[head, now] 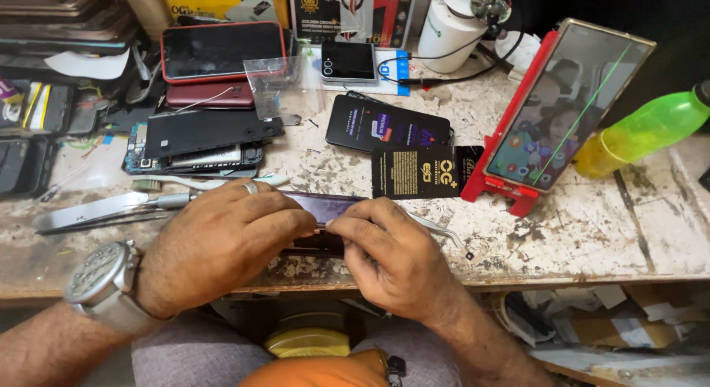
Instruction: The person uses a metal prying tool to separate the back cover from a purple smartphone. They work along the edges to release clips, then lift the cover to reveal the internal components including the battery and camera module.
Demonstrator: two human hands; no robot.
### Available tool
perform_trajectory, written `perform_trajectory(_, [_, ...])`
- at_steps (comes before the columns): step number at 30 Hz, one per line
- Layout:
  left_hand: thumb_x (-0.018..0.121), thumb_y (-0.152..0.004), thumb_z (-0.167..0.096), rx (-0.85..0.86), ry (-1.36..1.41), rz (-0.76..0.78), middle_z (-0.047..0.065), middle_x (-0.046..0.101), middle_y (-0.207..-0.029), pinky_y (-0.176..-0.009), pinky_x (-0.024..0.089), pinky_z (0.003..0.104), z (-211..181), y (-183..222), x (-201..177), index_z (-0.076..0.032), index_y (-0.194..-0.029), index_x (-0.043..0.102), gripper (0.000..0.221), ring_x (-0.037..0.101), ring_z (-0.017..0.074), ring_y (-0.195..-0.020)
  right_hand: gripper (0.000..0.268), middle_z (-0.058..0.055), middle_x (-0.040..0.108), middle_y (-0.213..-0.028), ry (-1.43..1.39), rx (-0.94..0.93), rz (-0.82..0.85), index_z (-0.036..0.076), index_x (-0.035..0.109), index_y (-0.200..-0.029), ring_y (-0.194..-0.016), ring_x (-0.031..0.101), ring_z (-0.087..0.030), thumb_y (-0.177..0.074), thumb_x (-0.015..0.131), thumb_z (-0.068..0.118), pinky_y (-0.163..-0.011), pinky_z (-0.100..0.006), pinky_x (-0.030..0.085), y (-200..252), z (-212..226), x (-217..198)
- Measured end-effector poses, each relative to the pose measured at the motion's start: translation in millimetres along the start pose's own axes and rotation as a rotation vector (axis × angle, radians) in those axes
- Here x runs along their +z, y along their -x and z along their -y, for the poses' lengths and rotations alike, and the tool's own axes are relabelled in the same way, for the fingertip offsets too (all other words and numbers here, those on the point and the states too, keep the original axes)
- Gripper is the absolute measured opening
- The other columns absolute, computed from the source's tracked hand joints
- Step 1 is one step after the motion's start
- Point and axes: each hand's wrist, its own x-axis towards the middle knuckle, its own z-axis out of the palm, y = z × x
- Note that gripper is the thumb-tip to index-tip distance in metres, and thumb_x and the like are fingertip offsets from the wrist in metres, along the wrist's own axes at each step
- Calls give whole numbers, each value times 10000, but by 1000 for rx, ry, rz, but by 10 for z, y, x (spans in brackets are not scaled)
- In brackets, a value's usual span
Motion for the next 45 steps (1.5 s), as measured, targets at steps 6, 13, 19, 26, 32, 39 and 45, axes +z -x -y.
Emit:
perform_trajectory(6, [733, -787, -132, -33, 29, -40, 54, 712, -1047, -808, 530, 397, -5, 95, 10, -93, -1123, 715, 339, 675, 269, -937, 299, -99, 671, -1059, -13, 58, 14, 54, 675, -1139, -943, 720, -230, -867, 693, -68, -794, -312, 601, -4, 33, 0])
perform_trajectory(13, [731, -799, -152, 7, -26, -92, 91, 706, -1063, -797, 530, 406, -14, 138, 67, -60, -1145, 709, 359, 668, 279, -907, 271, -102, 679, -1041, -16, 112, 21, 58, 687, -1113, -936, 735, -225, -866, 694, -54, -765, -303, 604, -10, 53, 4])
perform_trajectory(19, [729, -706, -175, 107, -60, -80, 95, 694, -1099, -812, 534, 409, 26, 149, 71, -10, -1157, 689, 482, 672, 267, -918, 269, -108, 684, -1060, -13, 112, 45, 52, 683, -1122, -973, 742, -227, -875, 680, -55, -806, -301, 618, -2, 27, 7])
perform_trajectory(26, [722, -711, -165, 109, -66, -84, 95, 699, -1099, -827, 539, 402, 15, 144, 74, -16, -1177, 693, 490, 668, 267, -909, 236, -111, 693, -1051, -31, 100, 48, 37, 689, -1107, -973, 736, -220, -883, 690, -37, -822, -306, 607, -33, 34, -12])
perform_trajectory(32, [711, -733, -166, 56, -56, -95, 85, 706, -1064, -813, 532, 395, -8, 171, 108, -49, -1166, 706, 448, 662, 270, -899, 177, -95, 708, -977, -5, 104, 80, 26, 702, -1046, -907, 709, -222, -881, 757, 60, -803, -324, 560, -190, 75, -52])
perform_trajectory(39, [693, -776, -151, -1, 33, -164, 87, 704, -1039, -807, 524, 406, -20, 188, 150, -66, -1161, 712, 395, 666, 280, -896, 110, -88, 708, -931, -41, 255, 193, 7, 717, -967, -866, 718, -192, -874, 735, 62, -772, -302, 563, -402, 208, -69])
perform_trajectory(45, [729, -848, -175, -116, 176, -270, 66, 710, -944, -732, 506, 428, -64, 221, 233, -80, -1101, 671, 277, 669, 288, -841, 96, -77, 709, -903, 28, 341, 242, 3, 718, -948, -840, 719, -177, -871, 730, 59, -750, -285, 559, -427, 307, -91])
